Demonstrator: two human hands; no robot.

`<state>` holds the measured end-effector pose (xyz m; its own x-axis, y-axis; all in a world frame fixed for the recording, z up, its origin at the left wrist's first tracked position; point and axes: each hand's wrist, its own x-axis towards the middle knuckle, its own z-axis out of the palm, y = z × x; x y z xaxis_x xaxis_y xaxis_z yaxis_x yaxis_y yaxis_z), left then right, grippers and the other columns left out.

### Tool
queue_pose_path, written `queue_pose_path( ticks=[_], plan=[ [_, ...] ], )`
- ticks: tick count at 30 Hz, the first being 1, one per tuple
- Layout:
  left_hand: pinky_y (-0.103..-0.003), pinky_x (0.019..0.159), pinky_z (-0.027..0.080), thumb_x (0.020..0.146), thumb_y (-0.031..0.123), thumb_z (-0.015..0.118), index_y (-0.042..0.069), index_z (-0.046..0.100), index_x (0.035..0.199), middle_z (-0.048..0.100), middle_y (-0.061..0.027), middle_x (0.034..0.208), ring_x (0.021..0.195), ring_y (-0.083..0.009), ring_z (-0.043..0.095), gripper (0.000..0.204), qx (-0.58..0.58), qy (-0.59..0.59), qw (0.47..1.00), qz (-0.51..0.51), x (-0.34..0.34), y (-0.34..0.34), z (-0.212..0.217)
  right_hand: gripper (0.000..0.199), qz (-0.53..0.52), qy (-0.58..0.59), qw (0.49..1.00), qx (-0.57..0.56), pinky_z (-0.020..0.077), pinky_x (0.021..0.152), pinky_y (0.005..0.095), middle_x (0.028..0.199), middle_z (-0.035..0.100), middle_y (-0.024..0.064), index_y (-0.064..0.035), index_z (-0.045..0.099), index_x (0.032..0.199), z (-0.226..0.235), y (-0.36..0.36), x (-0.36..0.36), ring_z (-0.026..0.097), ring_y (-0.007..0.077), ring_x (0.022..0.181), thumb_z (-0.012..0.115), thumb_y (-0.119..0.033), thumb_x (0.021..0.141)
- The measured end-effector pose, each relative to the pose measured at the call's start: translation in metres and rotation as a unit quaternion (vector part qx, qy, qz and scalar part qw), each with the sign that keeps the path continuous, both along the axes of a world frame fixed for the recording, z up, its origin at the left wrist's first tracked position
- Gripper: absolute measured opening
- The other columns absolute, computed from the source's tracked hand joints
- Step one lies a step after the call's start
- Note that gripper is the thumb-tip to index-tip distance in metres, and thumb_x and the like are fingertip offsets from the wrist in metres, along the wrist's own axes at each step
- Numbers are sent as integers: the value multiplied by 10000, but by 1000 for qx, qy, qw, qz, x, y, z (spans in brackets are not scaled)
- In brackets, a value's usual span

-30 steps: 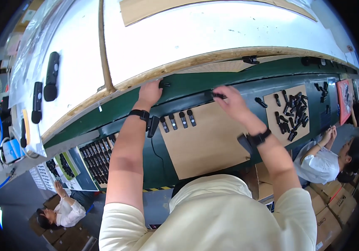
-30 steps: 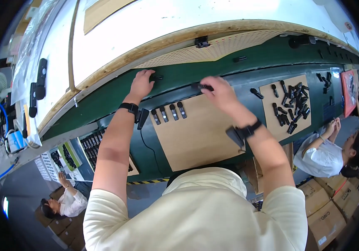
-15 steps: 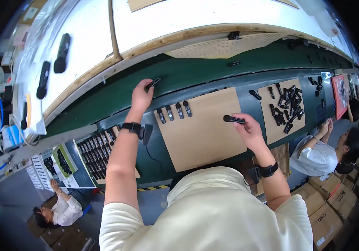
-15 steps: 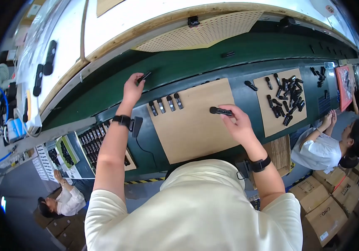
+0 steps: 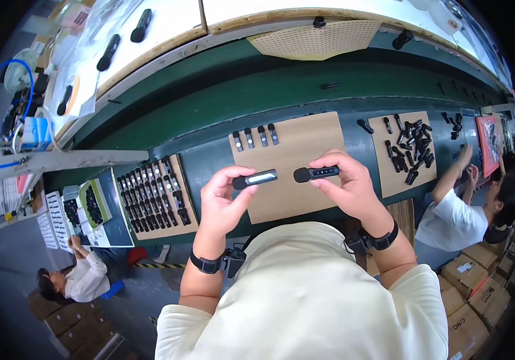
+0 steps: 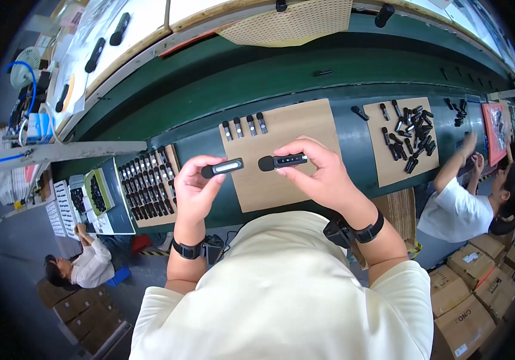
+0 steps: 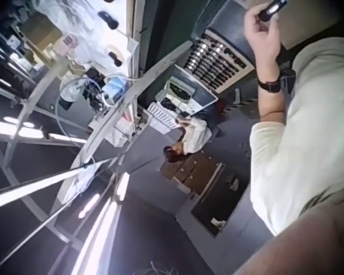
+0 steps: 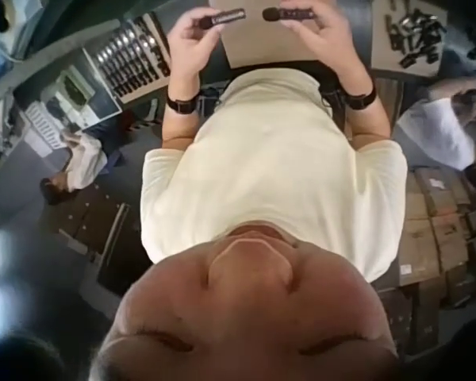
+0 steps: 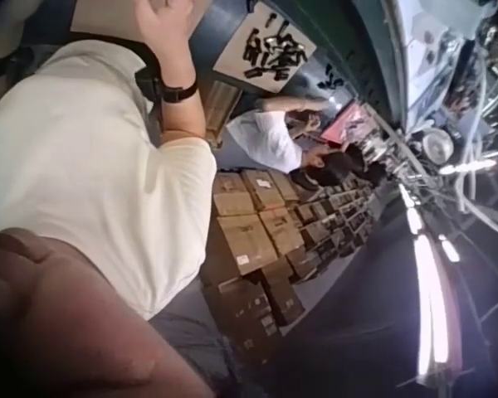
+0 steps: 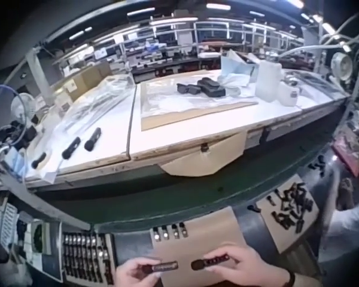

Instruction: The person places a cardboard sheet on the table, picks up microphones and receivers from the conveyor belt, and aligns them on the sheet. The person then picks up a microphone and a receiver at a time, presses them together, and returns the assembled units to the sheet.

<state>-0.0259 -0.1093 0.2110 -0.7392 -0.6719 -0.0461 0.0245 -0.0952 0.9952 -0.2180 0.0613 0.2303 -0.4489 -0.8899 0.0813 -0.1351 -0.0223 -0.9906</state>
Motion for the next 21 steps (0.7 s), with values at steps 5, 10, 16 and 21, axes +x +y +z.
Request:
queue_pose_path(
  ticks=[5, 10, 16, 21],
  plan=[
    [-284, 909, 486, 783, -103, 706, -1, 648, 1054, 664, -81, 1067, 1003, -144, 623, 295, -49, 44, 997, -43, 3, 18, 21, 288, -2, 31, 999, -32, 459, 816, 280, 989, 628, 93, 2, 643, 1050, 9, 8, 15, 592, 171, 903, 696, 84, 779],
    [-354, 975, 479, 762, -87, 726, 5, 657, 1031, 684, -87, 1028, 1007, -180, 638, 293, -160, 65, 983, -62, 6, 19, 22, 279, -12, 65, 996, -65, 462, 781, 277, 941, 634, 96, 1, 657, 1031, 15, 12, 21, 600, 176, 865, 711, 74, 768],
    [-454, 1014, 466, 739, -67, 742, 11, 665, 993, 697, -86, 972, 976, -216, 658, 277, -199, 91, 973, -71, 9, 21, 26, 280, 2, 135, 986, -100, 465, 695, 271, 865, 640, 91, -8, 674, 1012, 21, 15, 22, 606, 188, 781, 738, 53, 746],
    [-487, 1013, 464, 729, -54, 752, 12, 664, 969, 703, -90, 949, 940, -223, 669, 264, -222, 91, 968, -70, 10, 21, 29, 290, 4, 160, 980, -121, 461, 671, 268, 859, 644, 88, -18, 677, 1011, 19, 15, 21, 604, 186, 766, 746, 48, 737]
  ],
)
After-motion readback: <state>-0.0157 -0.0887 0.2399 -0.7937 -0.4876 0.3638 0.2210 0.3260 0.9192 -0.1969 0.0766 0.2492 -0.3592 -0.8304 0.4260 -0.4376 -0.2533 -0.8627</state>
